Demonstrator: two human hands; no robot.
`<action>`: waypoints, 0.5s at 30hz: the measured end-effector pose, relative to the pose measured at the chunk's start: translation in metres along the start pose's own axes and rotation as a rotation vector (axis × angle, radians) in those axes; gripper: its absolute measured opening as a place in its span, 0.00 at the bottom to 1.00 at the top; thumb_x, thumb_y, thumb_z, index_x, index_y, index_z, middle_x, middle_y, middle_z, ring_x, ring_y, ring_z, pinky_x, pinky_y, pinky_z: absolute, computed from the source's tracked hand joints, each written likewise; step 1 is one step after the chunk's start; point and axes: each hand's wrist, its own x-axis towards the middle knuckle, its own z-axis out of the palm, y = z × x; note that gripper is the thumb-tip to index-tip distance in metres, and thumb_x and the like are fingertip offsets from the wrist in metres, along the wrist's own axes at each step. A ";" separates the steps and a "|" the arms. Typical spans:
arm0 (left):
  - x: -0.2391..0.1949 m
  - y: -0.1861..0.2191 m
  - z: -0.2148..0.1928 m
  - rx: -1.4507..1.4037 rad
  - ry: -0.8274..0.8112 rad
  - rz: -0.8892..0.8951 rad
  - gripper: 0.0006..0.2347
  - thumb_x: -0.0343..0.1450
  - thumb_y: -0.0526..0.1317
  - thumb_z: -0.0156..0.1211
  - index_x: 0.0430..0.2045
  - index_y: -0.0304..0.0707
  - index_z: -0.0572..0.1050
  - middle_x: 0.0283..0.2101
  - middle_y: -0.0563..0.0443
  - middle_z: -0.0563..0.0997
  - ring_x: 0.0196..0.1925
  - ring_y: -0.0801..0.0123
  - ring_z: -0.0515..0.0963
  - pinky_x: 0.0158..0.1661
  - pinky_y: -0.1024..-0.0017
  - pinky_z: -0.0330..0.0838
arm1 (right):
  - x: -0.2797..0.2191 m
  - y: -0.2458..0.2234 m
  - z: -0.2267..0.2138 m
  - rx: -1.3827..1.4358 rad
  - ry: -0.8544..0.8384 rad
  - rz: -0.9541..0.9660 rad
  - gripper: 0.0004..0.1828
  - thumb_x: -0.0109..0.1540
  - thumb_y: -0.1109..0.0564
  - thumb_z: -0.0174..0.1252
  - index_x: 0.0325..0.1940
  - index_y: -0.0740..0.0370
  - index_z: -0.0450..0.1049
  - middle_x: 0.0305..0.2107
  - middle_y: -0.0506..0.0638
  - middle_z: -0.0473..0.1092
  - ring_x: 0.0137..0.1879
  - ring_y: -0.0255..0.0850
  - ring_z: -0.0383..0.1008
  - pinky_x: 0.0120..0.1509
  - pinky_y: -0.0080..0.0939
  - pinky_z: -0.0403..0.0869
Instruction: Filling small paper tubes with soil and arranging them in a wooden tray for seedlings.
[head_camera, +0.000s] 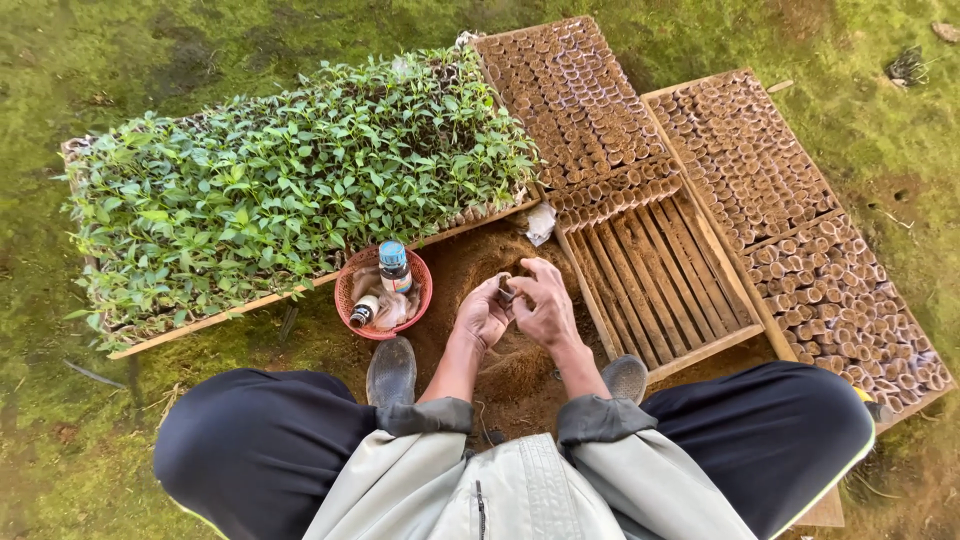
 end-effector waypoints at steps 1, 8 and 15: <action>-0.005 0.001 0.007 0.002 -0.004 0.003 0.04 0.73 0.38 0.63 0.37 0.39 0.81 0.33 0.42 0.86 0.34 0.59 0.88 0.41 0.56 0.86 | -0.002 0.003 0.003 0.001 0.004 -0.004 0.16 0.51 0.63 0.62 0.41 0.53 0.83 0.54 0.57 0.73 0.67 0.55 0.68 0.70 0.54 0.69; -0.025 0.012 0.035 0.014 -0.046 0.073 0.04 0.74 0.33 0.60 0.35 0.33 0.81 0.35 0.41 0.86 0.37 0.63 0.87 0.45 0.67 0.84 | -0.003 -0.006 0.012 -0.127 -0.104 0.061 0.12 0.57 0.57 0.63 0.45 0.49 0.81 0.58 0.55 0.68 0.71 0.57 0.63 0.72 0.55 0.68; -0.031 0.016 0.048 0.017 0.110 -0.008 0.03 0.73 0.32 0.59 0.35 0.32 0.79 0.27 0.49 0.81 0.27 0.69 0.82 0.37 0.73 0.83 | 0.001 -0.005 0.016 -0.099 -0.101 0.107 0.06 0.60 0.55 0.61 0.39 0.51 0.82 0.58 0.56 0.69 0.71 0.57 0.63 0.71 0.55 0.69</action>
